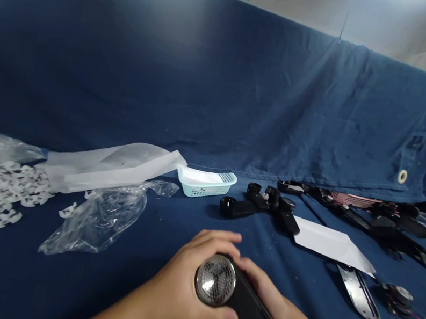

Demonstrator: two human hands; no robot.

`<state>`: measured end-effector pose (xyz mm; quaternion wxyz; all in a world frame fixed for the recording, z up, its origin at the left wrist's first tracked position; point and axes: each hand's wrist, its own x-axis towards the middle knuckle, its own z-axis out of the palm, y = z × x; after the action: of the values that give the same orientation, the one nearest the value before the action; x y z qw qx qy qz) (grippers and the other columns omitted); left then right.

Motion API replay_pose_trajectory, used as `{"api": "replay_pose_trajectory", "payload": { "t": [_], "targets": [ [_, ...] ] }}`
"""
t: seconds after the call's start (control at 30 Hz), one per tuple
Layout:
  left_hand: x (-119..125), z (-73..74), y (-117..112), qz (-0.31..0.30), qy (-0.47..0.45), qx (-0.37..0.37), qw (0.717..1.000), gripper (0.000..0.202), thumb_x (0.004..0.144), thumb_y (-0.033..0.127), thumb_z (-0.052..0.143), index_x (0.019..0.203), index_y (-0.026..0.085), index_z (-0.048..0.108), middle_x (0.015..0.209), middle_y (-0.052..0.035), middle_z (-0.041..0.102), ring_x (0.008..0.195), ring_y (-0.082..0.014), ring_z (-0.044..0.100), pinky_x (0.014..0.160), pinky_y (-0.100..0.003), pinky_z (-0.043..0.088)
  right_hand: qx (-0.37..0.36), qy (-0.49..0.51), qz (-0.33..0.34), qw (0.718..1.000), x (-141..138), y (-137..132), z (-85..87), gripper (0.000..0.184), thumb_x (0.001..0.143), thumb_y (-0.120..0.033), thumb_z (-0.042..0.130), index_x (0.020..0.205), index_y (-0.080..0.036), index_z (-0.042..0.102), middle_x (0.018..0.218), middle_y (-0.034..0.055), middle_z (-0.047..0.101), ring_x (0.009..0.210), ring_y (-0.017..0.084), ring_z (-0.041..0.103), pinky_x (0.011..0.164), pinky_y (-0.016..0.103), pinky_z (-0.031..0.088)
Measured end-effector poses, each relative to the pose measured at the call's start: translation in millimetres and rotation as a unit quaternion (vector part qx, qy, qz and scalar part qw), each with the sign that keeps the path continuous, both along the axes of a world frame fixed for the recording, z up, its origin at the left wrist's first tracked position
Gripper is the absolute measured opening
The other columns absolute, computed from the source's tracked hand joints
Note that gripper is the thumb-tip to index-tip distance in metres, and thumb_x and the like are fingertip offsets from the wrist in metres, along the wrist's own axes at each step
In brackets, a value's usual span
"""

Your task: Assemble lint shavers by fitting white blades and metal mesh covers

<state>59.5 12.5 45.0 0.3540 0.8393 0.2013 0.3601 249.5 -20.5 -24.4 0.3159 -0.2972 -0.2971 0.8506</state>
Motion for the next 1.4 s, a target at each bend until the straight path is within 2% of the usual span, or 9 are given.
{"api": "replay_pose_trajectory", "payload": {
  "t": [0.1, 0.2, 0.43, 0.6, 0.8, 0.97, 1.13, 1.33, 1.4],
  "targets": [
    [3, -18.9, 19, 0.092, 0.007, 0.008, 0.996, 0.065, 0.072, 0.023, 0.079, 0.132, 0.030, 0.052, 0.141, -0.0080, 0.052, 0.128, -0.0298, 0.052, 0.109, -0.052, 0.041, 0.033, -0.027, -0.109, 0.993, 6, 10, 13.9, 0.069, 0.094, -0.061, 0.029, 0.112, -0.005, 0.066, 0.068, 0.0119, 0.074, 0.049, 0.020, 0.069, 0.049, 0.028, 0.051],
    [9, -41.9, 30, 0.130, 0.011, -0.008, 0.991, 0.060, 0.077, 0.016, 0.072, 0.132, 0.028, 0.051, 0.128, -0.0095, 0.062, 0.113, -0.0289, 0.063, 0.097, -0.052, 0.051, 0.071, -0.036, -0.188, 0.979, 11, 14, 16.5, 0.049, 0.100, -0.047, 0.036, 0.142, -0.023, 0.043, 0.076, 0.0055, 0.076, 0.061, 0.018, 0.072, 0.059, 0.028, 0.055],
    [5, -76.6, 36, 0.143, 0.026, -0.009, 0.989, 0.065, 0.075, 0.020, 0.079, 0.133, 0.029, 0.051, 0.113, -0.0075, 0.070, 0.094, -0.0264, 0.070, 0.088, -0.048, 0.057, 0.051, -0.009, -0.177, 0.983, 21, 15, -4.3, 0.054, 0.100, -0.041, 0.041, 0.150, -0.022, 0.032, 0.085, 0.0101, 0.075, 0.071, 0.023, 0.073, 0.064, 0.038, 0.058],
    [-1, -84.0, 40, 0.147, 0.019, 0.015, 0.989, 0.064, 0.076, 0.029, 0.079, 0.134, 0.029, 0.051, 0.107, -0.0063, 0.072, 0.080, -0.0226, 0.072, 0.076, -0.041, 0.062, 0.064, 0.009, -0.173, 0.983, 19, 18, -7.4, 0.057, 0.097, -0.043, 0.050, 0.148, -0.020, 0.037, 0.094, 0.0136, 0.075, 0.083, 0.027, 0.073, 0.065, 0.042, 0.060],
    [-2, -88.5, 35, 0.163, 0.012, 0.088, 0.983, 0.062, 0.080, 0.041, 0.077, 0.134, 0.029, 0.049, 0.122, -0.0090, 0.068, 0.085, -0.0225, 0.073, 0.072, -0.033, 0.064, 0.093, -0.082, -0.185, 0.975, 16, 11, -6.4, 0.082, 0.085, -0.057, 0.064, 0.152, -0.022, 0.031, 0.078, 0.0106, 0.077, 0.058, 0.018, 0.071, 0.053, 0.027, 0.056],
    [-2, -87.2, 32, 0.173, 0.026, 0.142, 0.974, 0.053, 0.088, 0.049, 0.065, 0.132, 0.025, 0.048, 0.124, -0.0119, 0.068, 0.097, -0.0247, 0.073, 0.070, -0.031, 0.065, 0.102, -0.122, -0.177, 0.971, 20, 12, -4.0, 0.074, 0.089, -0.059, 0.058, 0.151, -0.025, 0.034, 0.078, 0.0107, 0.077, 0.050, 0.015, 0.069, 0.047, 0.023, 0.052],
    [-1, -87.2, 31, 0.190, 0.025, 0.131, 0.973, 0.053, 0.090, 0.057, 0.058, 0.131, 0.024, 0.047, 0.122, -0.0123, 0.069, 0.091, -0.0234, 0.075, 0.068, -0.032, 0.065, 0.068, -0.070, -0.188, 0.977, 23, 17, -2.5, 0.066, 0.095, -0.054, 0.049, 0.149, -0.018, 0.037, 0.075, 0.0124, 0.075, 0.065, 0.022, 0.073, 0.049, 0.031, 0.059],
    [-2, -86.3, 28, 0.194, 0.028, 0.155, 0.968, 0.049, 0.093, 0.053, 0.057, 0.130, 0.023, 0.049, 0.122, -0.0126, 0.069, 0.101, -0.0240, 0.072, 0.068, -0.029, 0.064, 0.135, -0.112, -0.168, 0.970, 23, 11, -3.4, 0.078, 0.082, -0.056, 0.070, 0.148, -0.028, 0.040, 0.086, 0.0093, 0.077, 0.058, 0.015, 0.072, 0.054, 0.024, 0.057],
    [-3, -87.1, 28, 0.192, 0.027, 0.160, 0.968, 0.052, 0.090, 0.054, 0.061, 0.130, 0.023, 0.049, 0.122, -0.0126, 0.069, 0.101, -0.0244, 0.072, 0.069, -0.029, 0.064, 0.132, -0.132, -0.174, 0.967, 20, 10, -2.6, 0.073, 0.086, -0.056, 0.064, 0.148, -0.027, 0.039, 0.083, 0.0098, 0.078, 0.052, 0.014, 0.070, 0.050, 0.022, 0.054]
  ]
}}
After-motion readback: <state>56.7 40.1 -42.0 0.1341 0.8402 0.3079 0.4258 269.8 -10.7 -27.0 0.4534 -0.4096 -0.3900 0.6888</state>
